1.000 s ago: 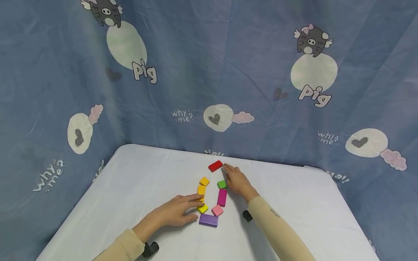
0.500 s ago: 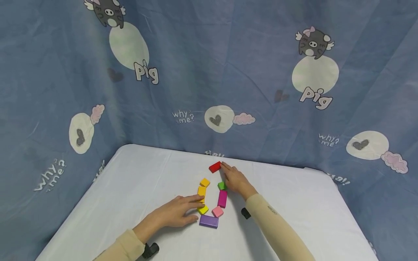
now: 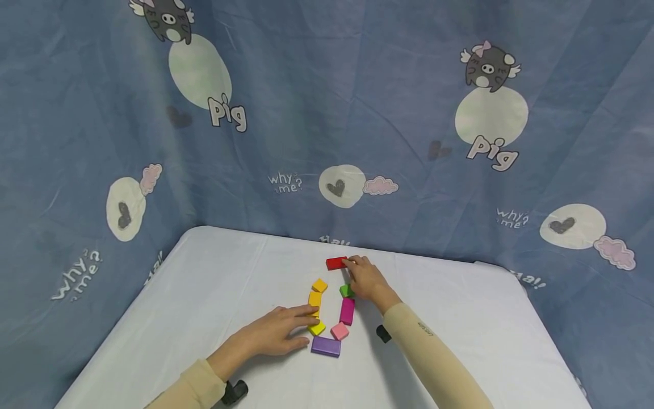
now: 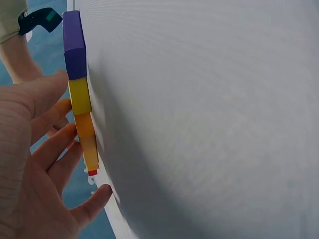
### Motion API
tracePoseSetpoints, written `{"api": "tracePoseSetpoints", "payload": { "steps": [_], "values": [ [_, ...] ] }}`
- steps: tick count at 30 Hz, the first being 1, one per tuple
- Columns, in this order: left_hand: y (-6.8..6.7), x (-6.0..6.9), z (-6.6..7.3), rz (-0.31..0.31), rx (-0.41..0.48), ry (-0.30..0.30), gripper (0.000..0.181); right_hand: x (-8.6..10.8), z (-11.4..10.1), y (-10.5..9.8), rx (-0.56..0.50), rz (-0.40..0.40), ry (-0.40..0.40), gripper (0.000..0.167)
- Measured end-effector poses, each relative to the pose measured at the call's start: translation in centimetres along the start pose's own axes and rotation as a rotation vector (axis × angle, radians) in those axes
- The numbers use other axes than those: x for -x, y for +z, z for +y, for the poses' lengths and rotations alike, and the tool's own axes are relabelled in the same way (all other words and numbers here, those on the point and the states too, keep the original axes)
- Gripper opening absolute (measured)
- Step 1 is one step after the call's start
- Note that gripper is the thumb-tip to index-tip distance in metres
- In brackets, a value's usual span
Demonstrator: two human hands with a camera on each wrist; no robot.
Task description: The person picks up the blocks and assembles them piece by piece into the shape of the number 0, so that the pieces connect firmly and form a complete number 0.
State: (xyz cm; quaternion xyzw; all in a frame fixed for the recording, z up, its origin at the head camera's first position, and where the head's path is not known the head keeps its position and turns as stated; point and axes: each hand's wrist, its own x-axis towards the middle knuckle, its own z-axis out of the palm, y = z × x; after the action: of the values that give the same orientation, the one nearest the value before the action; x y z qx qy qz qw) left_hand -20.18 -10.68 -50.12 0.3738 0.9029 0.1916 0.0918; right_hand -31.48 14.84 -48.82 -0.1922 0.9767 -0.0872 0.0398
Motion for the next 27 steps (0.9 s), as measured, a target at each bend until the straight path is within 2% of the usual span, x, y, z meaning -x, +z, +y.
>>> {"api": "tracePoseSetpoints", "payload": {
  "steps": [3,11,19,27],
  "values": [
    [-0.02,0.01,0.01,0.0,0.001,0.0,0.045,-0.08,-0.12,-0.05,-0.001,0.003,-0.007,0.047],
    [0.03,-0.06,0.0,-0.007,0.001,-0.015,0.046,0.03,-0.61,-0.12,-0.033,-0.072,-0.011,0.052],
    [0.06,-0.03,-0.07,-0.007,-0.002,-0.017,0.046,0.13,-0.44,-0.22,-0.036,0.028,-0.04,0.038],
    [0.06,-0.1,0.0,-0.017,0.008,-0.023,0.047,0.22,-0.31,-0.15,-0.101,-0.012,-0.006,0.05]
  ]
}}
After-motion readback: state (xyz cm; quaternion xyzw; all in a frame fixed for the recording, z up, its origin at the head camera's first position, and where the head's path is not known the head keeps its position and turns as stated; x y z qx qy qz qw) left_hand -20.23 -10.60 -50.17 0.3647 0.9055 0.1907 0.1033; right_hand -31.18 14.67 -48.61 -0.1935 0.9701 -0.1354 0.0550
